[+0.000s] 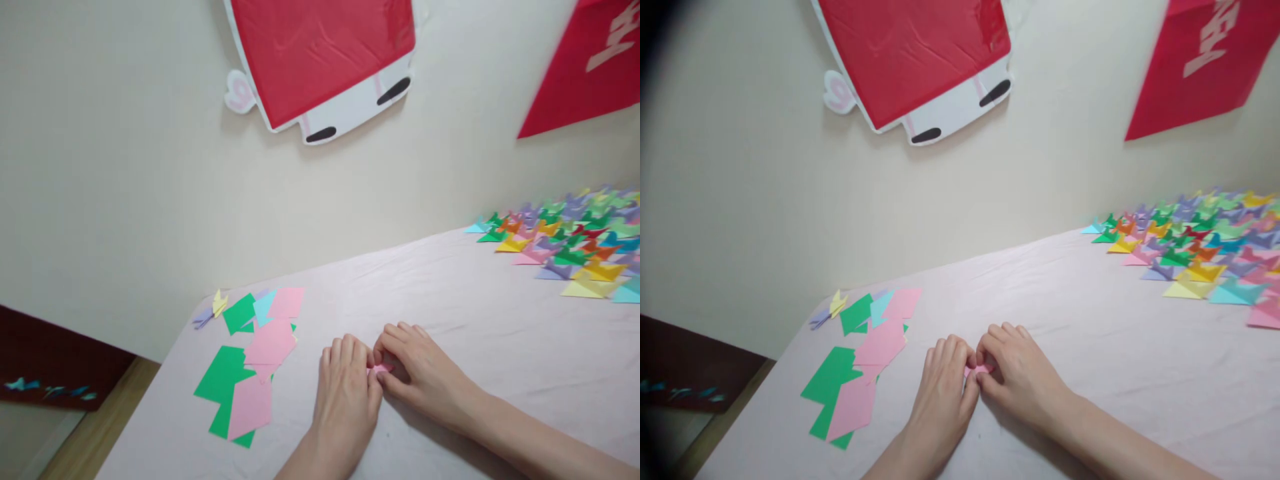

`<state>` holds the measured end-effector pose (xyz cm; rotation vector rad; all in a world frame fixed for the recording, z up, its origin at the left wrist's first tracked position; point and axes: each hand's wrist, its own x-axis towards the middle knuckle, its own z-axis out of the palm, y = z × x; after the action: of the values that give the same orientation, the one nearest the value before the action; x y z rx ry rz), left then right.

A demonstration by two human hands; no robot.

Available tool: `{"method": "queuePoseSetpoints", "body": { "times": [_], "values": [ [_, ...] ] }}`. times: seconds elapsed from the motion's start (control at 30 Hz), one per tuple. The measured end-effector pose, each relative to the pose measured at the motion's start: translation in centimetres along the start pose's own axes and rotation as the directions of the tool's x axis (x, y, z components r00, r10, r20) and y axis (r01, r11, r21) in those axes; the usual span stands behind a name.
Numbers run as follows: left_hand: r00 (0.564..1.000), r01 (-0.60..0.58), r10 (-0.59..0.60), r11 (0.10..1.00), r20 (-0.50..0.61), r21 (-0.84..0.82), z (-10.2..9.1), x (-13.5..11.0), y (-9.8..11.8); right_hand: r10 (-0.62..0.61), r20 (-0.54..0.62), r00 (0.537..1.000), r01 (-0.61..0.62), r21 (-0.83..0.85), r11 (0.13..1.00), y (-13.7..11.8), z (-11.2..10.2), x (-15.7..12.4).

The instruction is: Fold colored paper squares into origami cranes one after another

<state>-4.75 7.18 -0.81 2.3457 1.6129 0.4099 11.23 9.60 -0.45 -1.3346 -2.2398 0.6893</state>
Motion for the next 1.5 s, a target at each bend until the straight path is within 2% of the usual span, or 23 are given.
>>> {"method": "queuePoseSetpoints", "body": {
  "times": [0.23,0.4,0.57,0.8,0.9,1.13,1.5],
  "values": [
    [0.999,0.033,-0.033,0.995,0.001,0.09,0.2,-0.1,0.3,0.008,-0.002,1.0,-0.008,-0.035,0.999,-0.1,0.2,0.2],
    [0.997,0.073,-0.071,0.994,-0.027,0.084,0.3,-0.3,0.5,-0.002,0.009,1.0,0.003,-0.031,1.0,0.7,0.2,0.4],
    [0.987,0.144,-0.139,0.988,-0.081,0.059,0.3,-0.7,1.0,-0.032,0.002,0.999,0.032,0.014,0.999,0.4,-0.2,0.2],
    [0.983,0.14,-0.139,0.99,-0.123,0.004,0.2,-1.2,1.5,-0.059,-0.061,0.996,0.056,-0.046,0.997,0.0,0.3,-0.5],
    [0.979,0.134,-0.136,0.991,-0.151,-0.025,0.3,-1.3,1.3,-0.069,-0.05,0.996,0.068,-0.025,0.997,0.6,0.5,-0.3],
    [0.978,0.145,-0.163,0.98,-0.133,-0.135,0.4,-1.3,0.8,-0.077,-0.043,0.996,0.08,0.078,0.994,2.0,0.5,0.3],
    [0.969,0.103,-0.138,0.98,-0.206,-0.173,0.3,-1.7,0.4,-0.103,-0.072,0.992,0.109,0.09,0.99,1.8,0.5,-0.4]
  ]
}}
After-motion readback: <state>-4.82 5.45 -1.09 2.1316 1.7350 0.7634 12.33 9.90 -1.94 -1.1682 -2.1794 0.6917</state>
